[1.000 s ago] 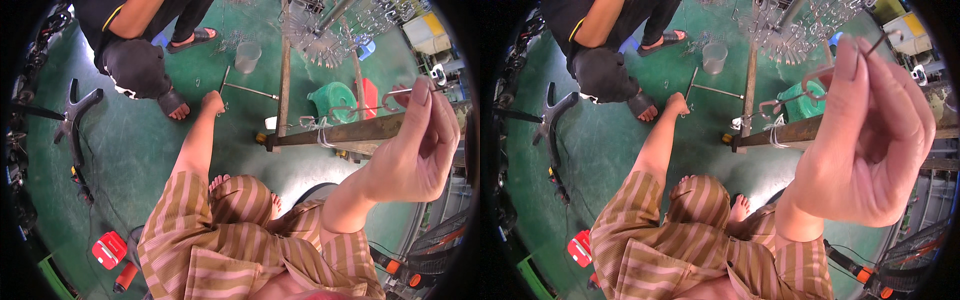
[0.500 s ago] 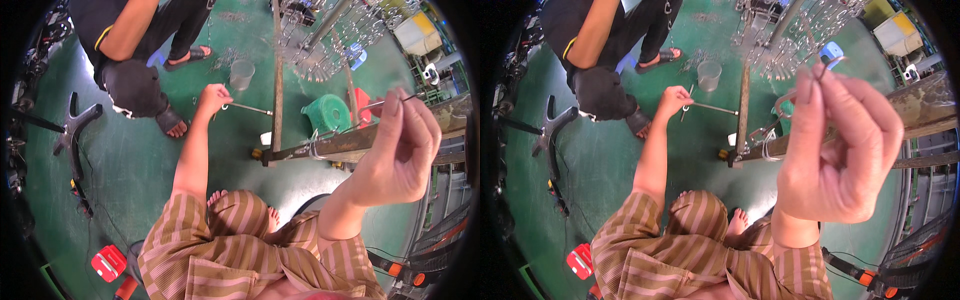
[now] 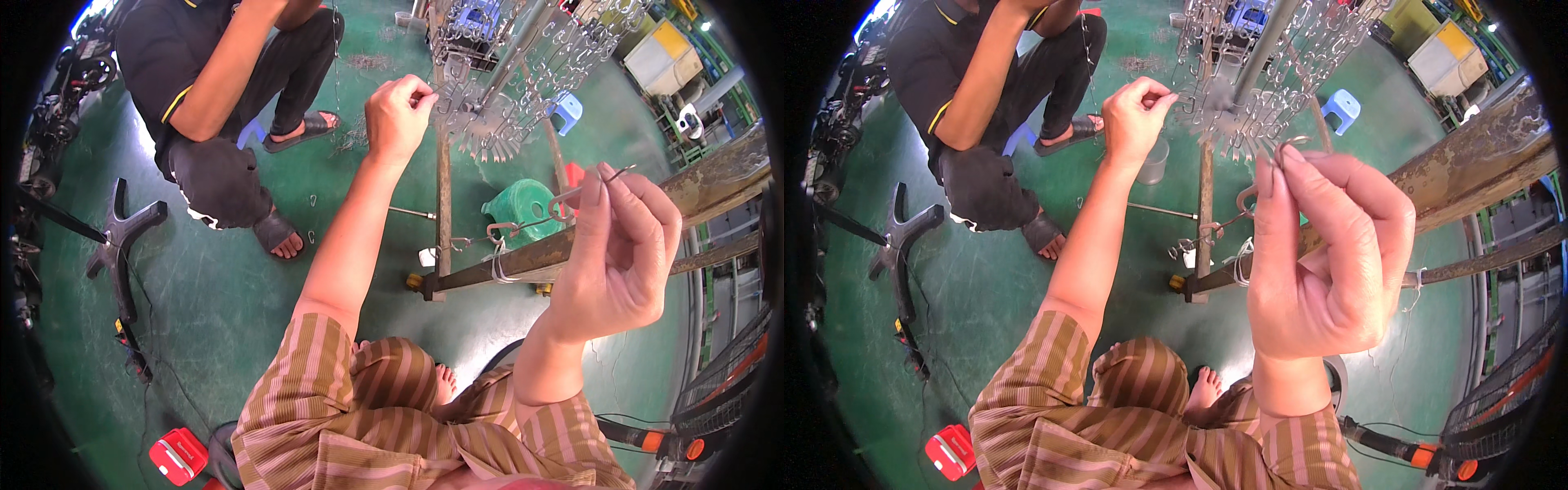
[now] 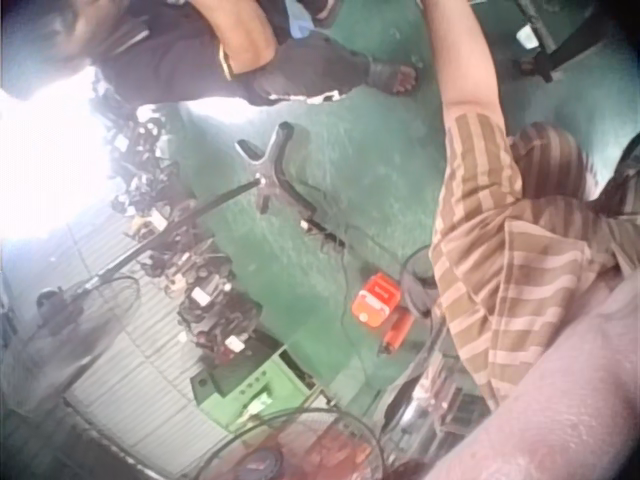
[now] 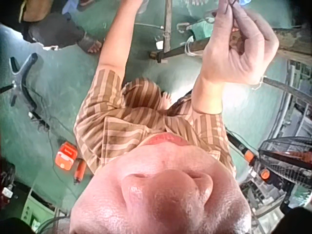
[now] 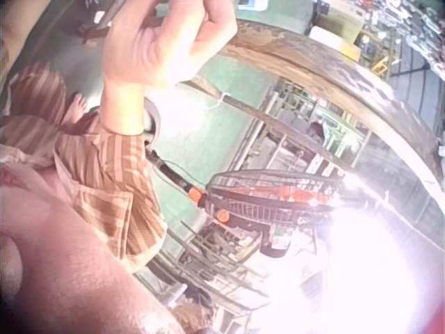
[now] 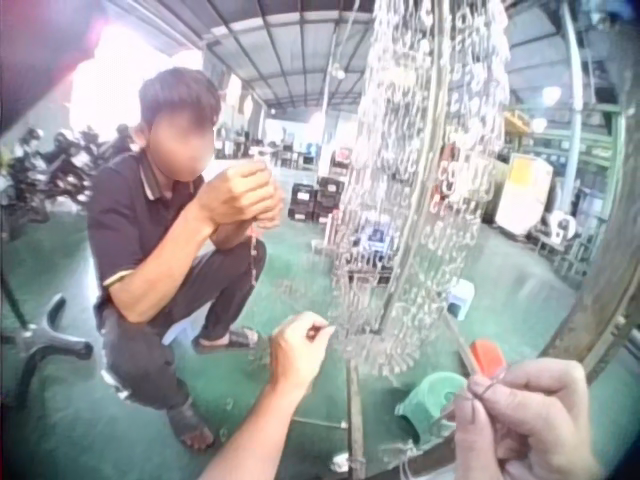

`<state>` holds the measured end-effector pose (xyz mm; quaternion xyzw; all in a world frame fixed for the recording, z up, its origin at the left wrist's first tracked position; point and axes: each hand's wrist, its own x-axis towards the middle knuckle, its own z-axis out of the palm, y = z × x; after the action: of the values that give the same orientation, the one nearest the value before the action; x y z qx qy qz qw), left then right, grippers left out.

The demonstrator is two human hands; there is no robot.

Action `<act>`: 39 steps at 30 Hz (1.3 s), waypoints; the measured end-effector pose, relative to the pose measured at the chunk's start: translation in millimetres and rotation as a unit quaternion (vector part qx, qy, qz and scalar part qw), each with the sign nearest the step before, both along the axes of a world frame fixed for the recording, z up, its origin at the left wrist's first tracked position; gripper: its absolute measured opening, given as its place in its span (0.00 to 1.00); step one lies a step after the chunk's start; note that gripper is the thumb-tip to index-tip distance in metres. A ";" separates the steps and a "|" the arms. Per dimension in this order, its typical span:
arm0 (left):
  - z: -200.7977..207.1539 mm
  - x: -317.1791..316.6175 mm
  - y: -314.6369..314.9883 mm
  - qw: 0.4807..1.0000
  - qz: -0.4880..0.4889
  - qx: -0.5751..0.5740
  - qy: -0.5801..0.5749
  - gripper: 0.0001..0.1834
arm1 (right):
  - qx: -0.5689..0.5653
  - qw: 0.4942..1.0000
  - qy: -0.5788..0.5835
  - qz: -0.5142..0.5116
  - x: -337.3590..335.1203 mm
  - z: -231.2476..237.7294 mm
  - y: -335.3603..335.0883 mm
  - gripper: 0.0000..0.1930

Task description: The person attaches small metal hooks and chains to a circular metal fixture using their hands and occasionally a thin metal rod. The person works while squatting on the floor alongside another worker in a fabrication shop.

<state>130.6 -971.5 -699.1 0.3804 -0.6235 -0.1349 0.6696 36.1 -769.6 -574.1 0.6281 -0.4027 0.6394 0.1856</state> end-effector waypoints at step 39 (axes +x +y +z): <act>6.2 -23.9 -21.2 0.984 0.029 -0.106 -0.137 0.08 | 0.007 1.000 0.001 -0.026 0.8 -0.9 -5.4 0.12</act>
<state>106.7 -992.7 -692.9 0.3407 -0.7088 0.0050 0.6176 36.9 -775.0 -575.0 0.6195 -0.4230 0.6310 0.1977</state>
